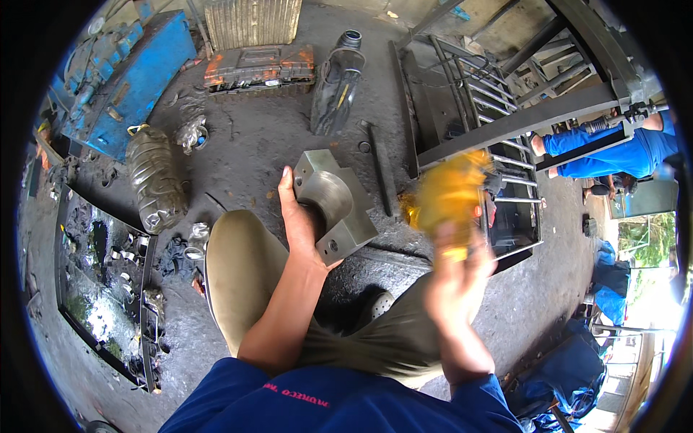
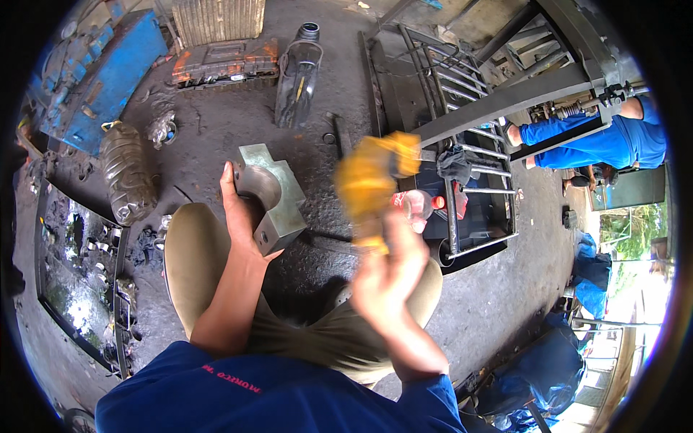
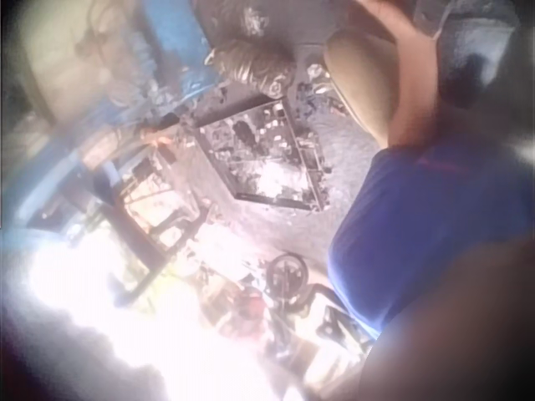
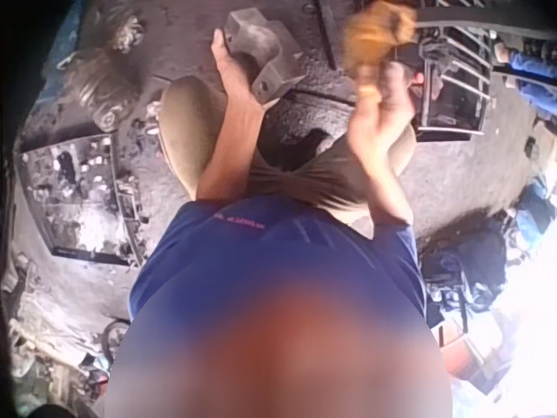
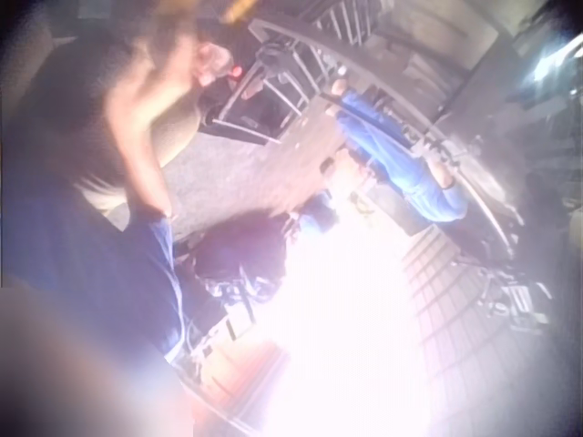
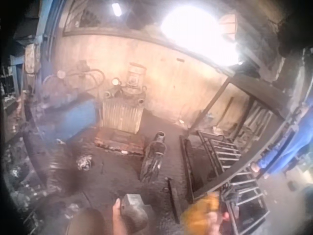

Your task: The person squats and cleans a small metal part by pouring liquid from a plastic bottle onto a yellow cloth and wiping the part. The person repeatedly wipes and inspects the part, then places it on a nearby table.

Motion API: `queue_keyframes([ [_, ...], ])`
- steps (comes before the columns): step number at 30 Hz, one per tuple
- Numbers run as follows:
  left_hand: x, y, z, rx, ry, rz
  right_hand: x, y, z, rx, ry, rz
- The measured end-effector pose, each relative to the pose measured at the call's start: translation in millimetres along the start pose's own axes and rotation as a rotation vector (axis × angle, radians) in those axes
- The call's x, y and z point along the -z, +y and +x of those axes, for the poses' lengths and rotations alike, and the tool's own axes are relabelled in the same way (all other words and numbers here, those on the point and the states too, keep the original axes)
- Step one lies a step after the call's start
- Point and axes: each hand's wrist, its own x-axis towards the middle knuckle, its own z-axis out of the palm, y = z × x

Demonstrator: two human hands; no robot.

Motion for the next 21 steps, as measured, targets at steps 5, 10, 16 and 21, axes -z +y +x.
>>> queue_keyframes([
  [5,12.0,-2.4,2.4,0.022,-0.239,-0.138,-27.4,1.5,-24.9,0.4,-0.436,0.154],
  [10,12.3,0.3,2.3,-0.009,-0.262,-0.152,-37.9,16.1,-19.9,0.296,-0.407,0.047],
  [16,1.4,-0.4,-2.9,-0.119,-0.132,-0.065,-60.5,15.1,38.2,0.205,-0.47,0.152],
  [21,0.5,4.9,-6.2,-0.083,-0.077,-0.081,-56.1,9.1,44.1,0.317,-0.533,0.147],
])
